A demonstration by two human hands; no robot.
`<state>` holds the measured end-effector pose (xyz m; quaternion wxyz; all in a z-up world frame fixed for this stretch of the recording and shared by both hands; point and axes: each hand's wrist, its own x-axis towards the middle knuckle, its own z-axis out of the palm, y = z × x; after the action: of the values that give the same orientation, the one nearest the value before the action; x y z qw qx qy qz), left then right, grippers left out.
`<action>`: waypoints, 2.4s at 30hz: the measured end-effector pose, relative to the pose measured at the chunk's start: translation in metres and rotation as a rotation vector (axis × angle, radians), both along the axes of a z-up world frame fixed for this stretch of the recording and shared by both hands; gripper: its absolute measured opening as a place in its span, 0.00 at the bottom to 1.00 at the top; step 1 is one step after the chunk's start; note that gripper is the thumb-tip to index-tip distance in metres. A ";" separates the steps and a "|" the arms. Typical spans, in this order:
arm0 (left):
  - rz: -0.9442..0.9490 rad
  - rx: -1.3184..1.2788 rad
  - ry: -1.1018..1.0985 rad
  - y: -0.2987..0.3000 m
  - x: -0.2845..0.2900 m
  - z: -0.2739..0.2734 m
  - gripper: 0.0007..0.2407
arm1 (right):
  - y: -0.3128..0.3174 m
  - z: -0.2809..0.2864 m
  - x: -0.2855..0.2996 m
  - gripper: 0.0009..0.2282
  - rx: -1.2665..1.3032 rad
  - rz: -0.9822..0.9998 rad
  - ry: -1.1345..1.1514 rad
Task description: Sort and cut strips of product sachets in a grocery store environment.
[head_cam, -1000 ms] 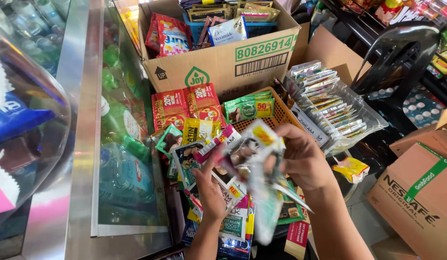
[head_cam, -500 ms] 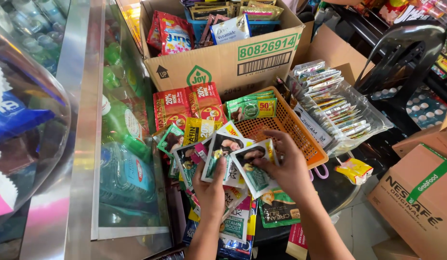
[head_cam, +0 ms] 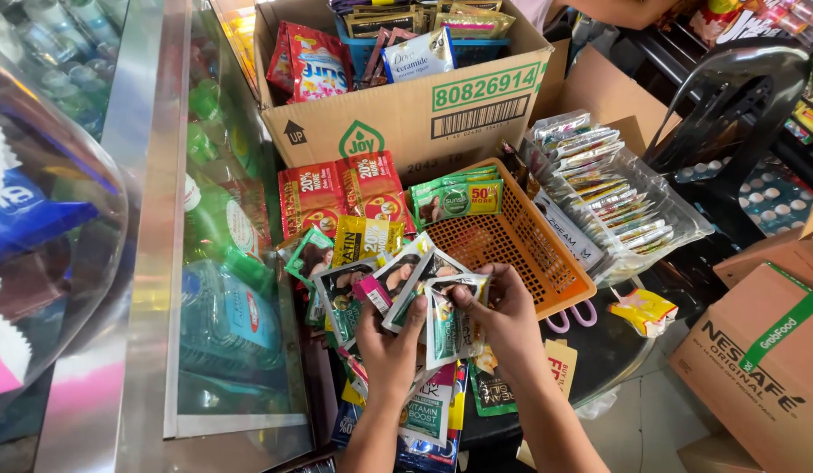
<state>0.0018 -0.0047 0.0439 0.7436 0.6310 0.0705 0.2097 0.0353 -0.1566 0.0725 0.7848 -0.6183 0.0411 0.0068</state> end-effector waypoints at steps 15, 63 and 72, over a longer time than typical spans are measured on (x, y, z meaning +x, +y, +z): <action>0.033 -0.368 0.010 0.004 0.000 -0.043 0.14 | -0.122 -0.003 0.040 0.16 0.478 -0.267 -0.046; -0.061 -0.218 -0.132 -0.012 -0.007 0.025 0.37 | -0.249 0.049 0.074 0.16 -0.334 -0.033 0.270; -0.075 -0.212 -0.140 -0.011 -0.006 0.020 0.36 | -0.309 0.042 0.102 0.20 -0.415 0.238 0.275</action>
<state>-0.0047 -0.0159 0.0637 0.8164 0.5350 0.0165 0.2166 0.1372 -0.4655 0.1141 0.6222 -0.7595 0.0750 0.1744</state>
